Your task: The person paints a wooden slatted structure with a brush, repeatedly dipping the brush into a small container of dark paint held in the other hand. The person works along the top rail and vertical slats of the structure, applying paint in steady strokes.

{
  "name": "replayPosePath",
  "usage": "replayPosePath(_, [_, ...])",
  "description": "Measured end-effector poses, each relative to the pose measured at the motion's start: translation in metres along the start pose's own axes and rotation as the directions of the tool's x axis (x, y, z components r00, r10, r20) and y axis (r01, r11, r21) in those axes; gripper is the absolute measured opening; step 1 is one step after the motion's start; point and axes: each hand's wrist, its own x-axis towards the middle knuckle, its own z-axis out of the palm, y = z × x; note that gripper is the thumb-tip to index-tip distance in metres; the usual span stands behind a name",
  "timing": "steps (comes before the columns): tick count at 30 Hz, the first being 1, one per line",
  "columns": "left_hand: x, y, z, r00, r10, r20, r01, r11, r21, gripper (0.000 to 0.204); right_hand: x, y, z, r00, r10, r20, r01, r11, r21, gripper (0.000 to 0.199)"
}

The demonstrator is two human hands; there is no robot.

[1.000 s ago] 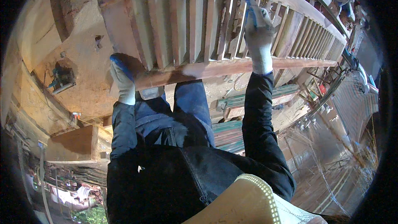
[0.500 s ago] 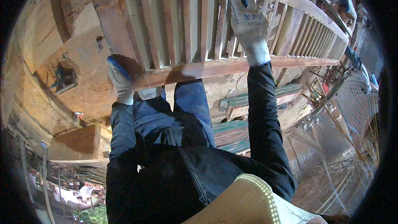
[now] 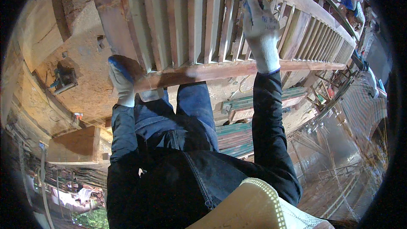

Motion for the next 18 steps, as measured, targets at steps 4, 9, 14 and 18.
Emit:
replayPosePath(4, [-0.005,0.007,0.002,1.000,0.003,0.024,-0.005,0.995,0.102,0.053,0.000,-0.012,-0.017,1.000,0.001,-0.006,0.000,0.999,0.054,0.039])
replayPosePath(9, [-0.011,0.013,0.002,1.000,0.000,0.004,-0.001,0.984,0.181,0.061,-0.001,-0.008,-0.017,0.991,-0.049,-0.124,0.071,0.981,0.180,0.036])
replayPosePath(14, [-0.018,0.012,0.014,0.979,0.191,-0.076,-0.169,0.957,0.237,0.051,0.008,-0.020,-0.016,0.985,-0.092,-0.148,0.089,0.996,-0.028,0.034])
replayPosePath(18, [-0.017,0.012,0.003,0.992,0.111,-0.058,-0.097,0.975,0.199,0.052,-0.006,-0.025,-0.021,0.999,-0.005,-0.032,0.011,0.982,0.188,0.033])
